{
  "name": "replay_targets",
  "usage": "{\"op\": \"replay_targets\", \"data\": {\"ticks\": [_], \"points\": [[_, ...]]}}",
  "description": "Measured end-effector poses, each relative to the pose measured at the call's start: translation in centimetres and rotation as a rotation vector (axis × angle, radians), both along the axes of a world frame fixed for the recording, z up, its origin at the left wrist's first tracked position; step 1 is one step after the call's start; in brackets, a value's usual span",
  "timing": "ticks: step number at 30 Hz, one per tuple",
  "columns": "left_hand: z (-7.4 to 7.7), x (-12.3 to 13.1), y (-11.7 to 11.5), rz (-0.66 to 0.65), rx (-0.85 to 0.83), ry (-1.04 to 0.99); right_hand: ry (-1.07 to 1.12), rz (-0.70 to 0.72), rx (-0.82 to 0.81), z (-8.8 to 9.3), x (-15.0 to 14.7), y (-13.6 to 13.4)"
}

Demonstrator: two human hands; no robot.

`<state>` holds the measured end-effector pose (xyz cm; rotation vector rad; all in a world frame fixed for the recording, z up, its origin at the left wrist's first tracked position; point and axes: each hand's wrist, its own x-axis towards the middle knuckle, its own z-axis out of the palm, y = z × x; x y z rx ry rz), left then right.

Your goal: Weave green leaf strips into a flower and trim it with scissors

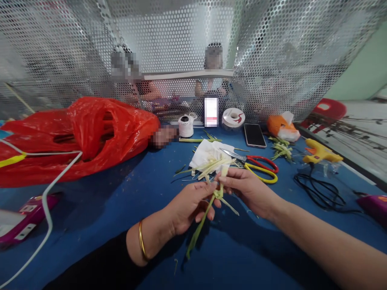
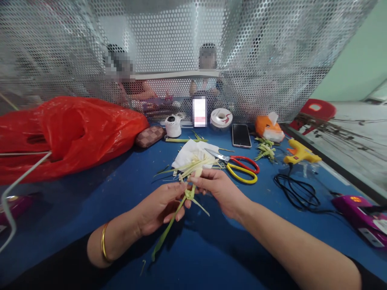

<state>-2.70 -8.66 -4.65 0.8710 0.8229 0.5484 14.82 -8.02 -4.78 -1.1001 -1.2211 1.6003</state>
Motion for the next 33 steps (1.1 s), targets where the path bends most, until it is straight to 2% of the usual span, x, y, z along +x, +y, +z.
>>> {"op": "replay_targets", "data": {"ticks": [7,12,18,22,23,25,27,30,33], "points": [[-0.3,0.5,-0.7,-0.056,0.134,0.091,0.019,-0.054,0.057,-0.7,-1.1,-0.8],[-0.2,0.3,-0.6,-0.101,0.169,0.134,-0.096,-0.193,0.115,-0.9,-1.1,-0.6],[-0.3,0.2,-0.7,-0.068,0.069,0.163,-0.124,-0.056,0.176,-0.9,-1.2,-0.6],[-0.1,0.2,-0.8,-0.128,0.010,0.195,-0.252,-0.284,0.377,-0.8,-0.7,-0.4],[0.0,0.2,-0.8,-0.144,0.010,0.207,-0.319,-0.296,0.447,-0.7,-0.5,-0.3],[0.0,0.3,-0.9,-0.170,0.026,0.229,-0.450,-0.191,0.535,-0.5,-0.4,-0.4],[-0.1,0.3,-1.0,-0.201,0.051,0.233,-0.514,-0.067,0.544,-0.4,-0.4,-0.7],[-0.3,0.4,-1.1,-0.261,0.082,0.202,-0.496,-0.043,0.531,-0.2,-0.8,-1.2],[-0.4,0.4,-1.1,-0.343,0.107,0.156,-0.389,-0.033,0.522,-0.3,-0.9,-1.3]]}}
